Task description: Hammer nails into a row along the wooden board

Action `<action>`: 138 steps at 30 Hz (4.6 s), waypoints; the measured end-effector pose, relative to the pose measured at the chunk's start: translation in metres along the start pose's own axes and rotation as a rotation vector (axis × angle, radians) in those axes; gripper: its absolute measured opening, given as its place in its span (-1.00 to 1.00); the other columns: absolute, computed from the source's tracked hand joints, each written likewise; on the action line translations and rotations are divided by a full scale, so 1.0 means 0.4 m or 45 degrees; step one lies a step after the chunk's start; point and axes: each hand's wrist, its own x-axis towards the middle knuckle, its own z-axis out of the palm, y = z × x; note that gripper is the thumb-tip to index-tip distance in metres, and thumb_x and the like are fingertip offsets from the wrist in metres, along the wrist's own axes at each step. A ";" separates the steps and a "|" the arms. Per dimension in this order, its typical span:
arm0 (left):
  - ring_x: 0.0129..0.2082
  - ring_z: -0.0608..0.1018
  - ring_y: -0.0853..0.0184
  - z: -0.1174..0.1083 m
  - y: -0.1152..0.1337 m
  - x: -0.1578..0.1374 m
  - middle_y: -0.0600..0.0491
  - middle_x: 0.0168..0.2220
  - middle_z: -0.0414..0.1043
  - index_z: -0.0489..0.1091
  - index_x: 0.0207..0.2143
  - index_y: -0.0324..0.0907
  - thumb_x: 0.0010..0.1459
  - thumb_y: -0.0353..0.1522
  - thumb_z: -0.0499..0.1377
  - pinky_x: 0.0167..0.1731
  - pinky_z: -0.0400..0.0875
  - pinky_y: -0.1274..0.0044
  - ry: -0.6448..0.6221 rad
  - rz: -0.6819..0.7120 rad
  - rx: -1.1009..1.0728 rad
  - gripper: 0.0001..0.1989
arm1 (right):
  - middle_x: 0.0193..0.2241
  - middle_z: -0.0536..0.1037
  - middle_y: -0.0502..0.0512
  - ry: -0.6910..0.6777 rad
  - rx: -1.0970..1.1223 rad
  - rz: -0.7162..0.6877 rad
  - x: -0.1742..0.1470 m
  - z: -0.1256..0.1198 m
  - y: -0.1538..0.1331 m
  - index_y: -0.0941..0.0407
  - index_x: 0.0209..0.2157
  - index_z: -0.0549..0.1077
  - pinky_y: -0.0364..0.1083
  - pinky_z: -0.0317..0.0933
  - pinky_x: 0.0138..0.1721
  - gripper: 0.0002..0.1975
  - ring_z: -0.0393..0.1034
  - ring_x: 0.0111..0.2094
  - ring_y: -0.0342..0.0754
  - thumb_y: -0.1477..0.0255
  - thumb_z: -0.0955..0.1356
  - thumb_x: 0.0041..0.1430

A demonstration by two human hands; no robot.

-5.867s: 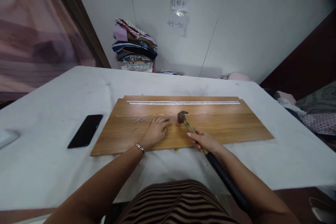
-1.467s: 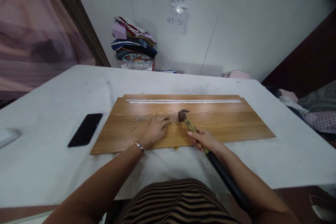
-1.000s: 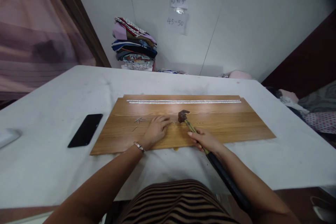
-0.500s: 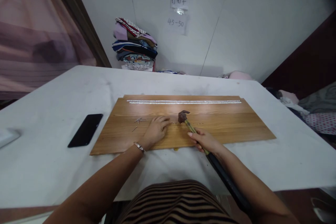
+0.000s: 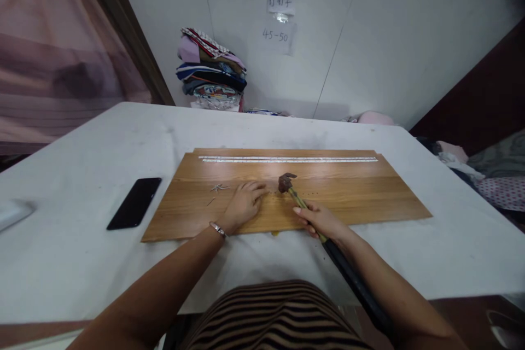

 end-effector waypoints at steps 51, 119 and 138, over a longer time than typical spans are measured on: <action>0.18 0.49 0.11 0.006 -0.015 0.003 -0.04 0.17 0.53 0.59 0.08 -0.04 0.26 -0.50 0.06 0.27 0.35 0.14 0.014 0.011 -0.015 -0.54 | -0.64 0.27 -0.22 -0.014 0.027 -0.002 0.012 0.003 0.011 0.01 -0.42 0.20 -0.19 -0.08 -0.72 -0.46 0.03 -0.73 -0.28 -0.06 0.48 -0.07; 0.19 0.50 0.13 0.000 -0.005 0.001 -0.04 0.17 0.53 0.57 0.09 -0.06 0.24 -0.52 0.07 0.27 0.36 0.13 0.017 0.010 -0.006 -0.54 | -0.61 0.27 -0.20 -0.005 0.011 0.000 0.012 -0.005 0.018 0.03 -0.43 0.21 -0.19 -0.06 -0.69 -0.49 0.06 -0.70 -0.27 -0.04 0.47 -0.02; 0.18 0.50 0.12 0.006 -0.014 -0.002 -0.04 0.17 0.53 0.59 0.08 -0.04 0.30 -0.48 0.07 0.26 0.36 0.14 0.038 0.014 -0.003 -0.58 | -0.65 0.28 -0.22 -0.018 0.047 -0.007 0.011 -0.005 0.014 0.02 -0.42 0.21 -0.20 -0.06 -0.73 -0.49 0.05 -0.72 -0.27 -0.04 0.47 -0.05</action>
